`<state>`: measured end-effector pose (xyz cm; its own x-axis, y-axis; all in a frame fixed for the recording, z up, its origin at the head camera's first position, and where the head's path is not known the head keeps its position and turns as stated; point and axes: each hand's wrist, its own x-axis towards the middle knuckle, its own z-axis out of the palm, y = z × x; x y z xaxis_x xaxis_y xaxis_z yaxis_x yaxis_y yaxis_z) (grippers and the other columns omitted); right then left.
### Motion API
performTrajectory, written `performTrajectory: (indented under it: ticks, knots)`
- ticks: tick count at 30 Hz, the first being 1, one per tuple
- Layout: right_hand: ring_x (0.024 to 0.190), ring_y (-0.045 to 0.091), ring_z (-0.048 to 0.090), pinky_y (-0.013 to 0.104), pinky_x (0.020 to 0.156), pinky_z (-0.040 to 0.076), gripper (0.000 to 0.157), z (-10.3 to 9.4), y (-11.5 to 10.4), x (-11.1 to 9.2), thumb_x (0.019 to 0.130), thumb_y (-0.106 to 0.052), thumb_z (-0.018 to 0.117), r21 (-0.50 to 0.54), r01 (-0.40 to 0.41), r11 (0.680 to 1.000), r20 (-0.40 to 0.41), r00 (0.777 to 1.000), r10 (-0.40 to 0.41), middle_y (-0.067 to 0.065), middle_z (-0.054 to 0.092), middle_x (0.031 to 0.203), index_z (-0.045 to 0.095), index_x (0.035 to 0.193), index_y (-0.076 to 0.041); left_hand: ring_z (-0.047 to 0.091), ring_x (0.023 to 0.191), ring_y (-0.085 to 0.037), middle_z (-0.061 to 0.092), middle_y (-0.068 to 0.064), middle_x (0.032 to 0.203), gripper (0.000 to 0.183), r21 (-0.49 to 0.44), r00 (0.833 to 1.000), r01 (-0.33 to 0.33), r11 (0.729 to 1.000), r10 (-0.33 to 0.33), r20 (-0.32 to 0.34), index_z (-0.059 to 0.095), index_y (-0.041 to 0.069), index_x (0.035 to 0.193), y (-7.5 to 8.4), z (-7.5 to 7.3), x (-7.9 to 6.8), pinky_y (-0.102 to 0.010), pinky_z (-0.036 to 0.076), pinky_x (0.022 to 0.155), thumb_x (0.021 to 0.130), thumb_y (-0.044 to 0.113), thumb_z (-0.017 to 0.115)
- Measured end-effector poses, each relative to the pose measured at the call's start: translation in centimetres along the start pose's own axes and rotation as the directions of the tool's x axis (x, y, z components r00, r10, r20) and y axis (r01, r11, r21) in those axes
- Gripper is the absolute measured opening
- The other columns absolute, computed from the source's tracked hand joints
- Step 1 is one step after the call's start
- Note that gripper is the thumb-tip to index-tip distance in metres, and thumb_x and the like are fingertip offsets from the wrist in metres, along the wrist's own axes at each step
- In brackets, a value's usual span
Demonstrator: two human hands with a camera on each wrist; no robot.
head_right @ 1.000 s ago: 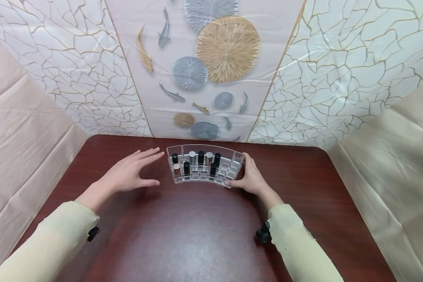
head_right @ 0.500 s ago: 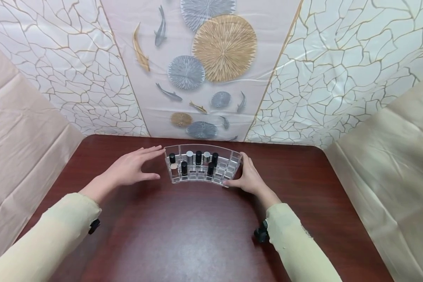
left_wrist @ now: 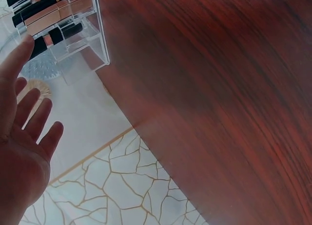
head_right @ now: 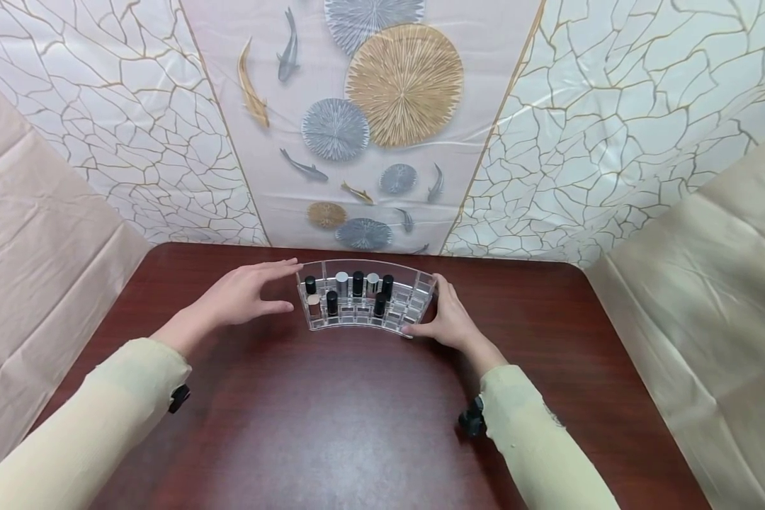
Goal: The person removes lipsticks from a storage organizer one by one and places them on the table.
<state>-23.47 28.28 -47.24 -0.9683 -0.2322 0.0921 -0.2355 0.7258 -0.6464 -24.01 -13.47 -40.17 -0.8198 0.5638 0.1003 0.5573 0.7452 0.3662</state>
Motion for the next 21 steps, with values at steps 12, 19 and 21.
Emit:
performTrajectory:
  ticks: [12, 19, 21]
  knots:
    - [0.150, 0.046, 0.032, 0.061, 0.124, 0.029, 0.129, -1.3, -0.1, 0.4, 0.073, -0.030, 0.101, -0.015, -0.020, 1.000, 0.119, 0.993, 0.021, 0.034, 0.029, 0.160, 0.016, 0.161, 0.008, 0.048, 0.149, -0.035, 0.050, -0.013, 0.163, 0.074, -0.023, 1.000, 0.018, 1.000, -0.018, 0.012, 0.053, 0.013, 0.159, 0.1, 0.0, 0.8, -0.057, 0.039, 0.121, 0.094, 0.033, 0.084]
    - [0.150, 0.046, 0.031, 0.061, 0.123, 0.028, 0.132, -1.7, -0.4, 1.2, 0.071, -0.029, 0.102, -0.024, -0.007, 1.000, 0.175, 0.985, 0.011, 0.035, 0.026, 0.160, 0.014, 0.162, 0.008, 0.049, 0.149, -0.035, 0.052, -0.012, 0.161, 0.074, -0.055, 0.999, 0.046, 0.997, -0.046, 0.004, 0.054, 0.011, 0.158, -0.1, 0.2, 1.0, -0.056, 0.039, 0.121, 0.094, 0.033, 0.085]
    - [0.150, 0.046, 0.030, 0.061, 0.124, 0.028, 0.133, -1.9, -0.4, 1.3, 0.071, -0.029, 0.102, -0.028, -0.008, 1.000, 0.182, 0.983, 0.013, 0.035, 0.025, 0.161, 0.013, 0.162, 0.007, 0.049, 0.149, -0.035, 0.052, -0.012, 0.161, 0.074, -0.064, 0.999, 0.050, 0.997, -0.050, 0.003, 0.054, 0.011, 0.157, -0.1, 0.2, 1.1, -0.056, 0.039, 0.121, 0.094, 0.033, 0.084]
